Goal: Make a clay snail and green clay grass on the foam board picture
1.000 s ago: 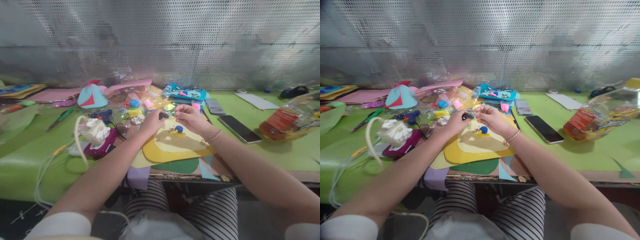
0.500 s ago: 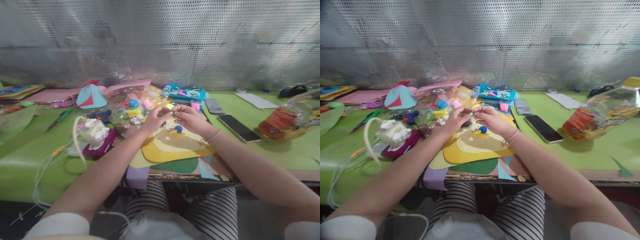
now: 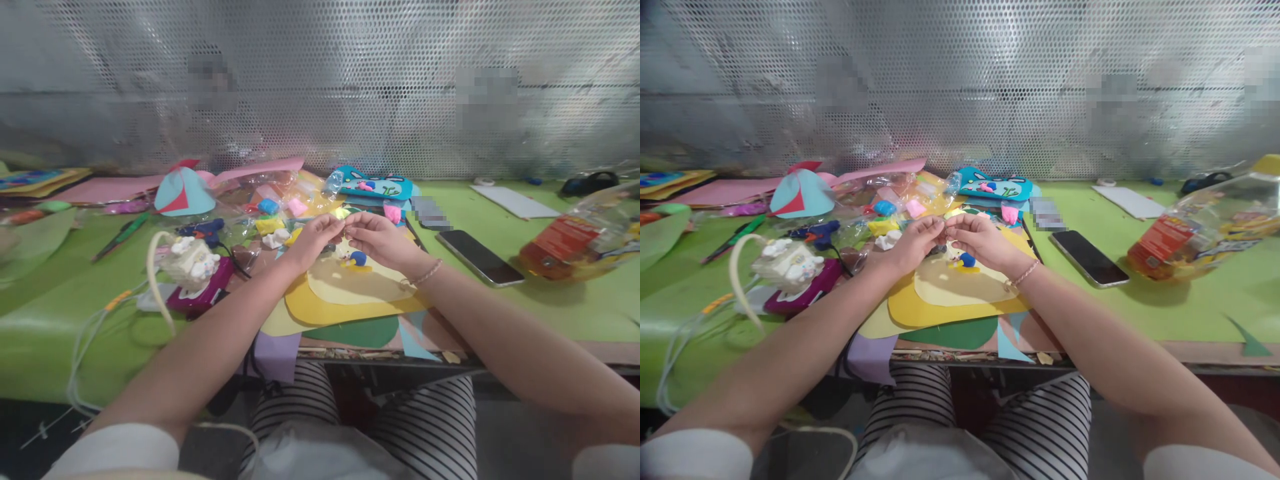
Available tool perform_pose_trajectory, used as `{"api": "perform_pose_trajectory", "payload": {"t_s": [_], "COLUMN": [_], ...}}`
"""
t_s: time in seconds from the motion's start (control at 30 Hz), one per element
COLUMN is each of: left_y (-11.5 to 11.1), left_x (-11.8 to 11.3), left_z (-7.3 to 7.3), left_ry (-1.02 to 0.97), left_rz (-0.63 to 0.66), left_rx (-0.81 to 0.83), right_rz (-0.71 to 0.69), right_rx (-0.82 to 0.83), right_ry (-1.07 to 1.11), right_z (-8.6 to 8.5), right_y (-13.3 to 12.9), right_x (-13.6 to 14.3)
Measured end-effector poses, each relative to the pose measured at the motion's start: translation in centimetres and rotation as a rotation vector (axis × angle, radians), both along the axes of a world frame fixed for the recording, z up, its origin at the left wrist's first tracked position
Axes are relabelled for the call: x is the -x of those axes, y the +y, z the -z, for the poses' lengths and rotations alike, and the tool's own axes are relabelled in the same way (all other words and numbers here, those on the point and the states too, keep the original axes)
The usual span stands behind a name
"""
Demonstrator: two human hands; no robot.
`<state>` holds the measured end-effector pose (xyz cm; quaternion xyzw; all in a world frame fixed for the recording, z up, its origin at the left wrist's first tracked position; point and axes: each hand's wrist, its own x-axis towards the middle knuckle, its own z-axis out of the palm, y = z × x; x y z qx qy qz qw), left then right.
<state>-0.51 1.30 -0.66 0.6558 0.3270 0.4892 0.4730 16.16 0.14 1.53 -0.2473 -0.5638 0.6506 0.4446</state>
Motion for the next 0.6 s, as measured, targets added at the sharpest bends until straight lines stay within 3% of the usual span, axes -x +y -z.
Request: {"api": "perform_pose_trajectory", "payload": {"t_s": [0.13, 0.23, 0.33, 0.47, 0.6], "left_y": [0.2, 0.5, 0.9, 1.1, 1.1], "left_x": [0.0, 0.3, 0.6, 0.6, 0.6], "left_z": [0.0, -0.2, -0.2, -0.2, -0.4], "left_ry": [-0.019, -0.042, -0.024, -0.004, -0.033], "left_rz": [-0.019, -0.141, -0.282, -0.361, -0.426], "left_rx": [0.018, 0.019, 0.0, -0.027, -0.008], "right_rz": [0.021, 0.087, 0.14, -0.069, -0.274], "right_rx": [-0.036, -0.167, -0.532, -1.18, -1.431], "right_ry": [-0.041, -0.171, -0.45, -0.706, -0.873], "right_z": [0.2, 0.5, 0.6, 0.3, 0.1], "right_y": [0.3, 0.7, 0.7, -1.1, -3.5], "right_x": [0.0, -0.3, -0.6, 0.0, 1.4]}}
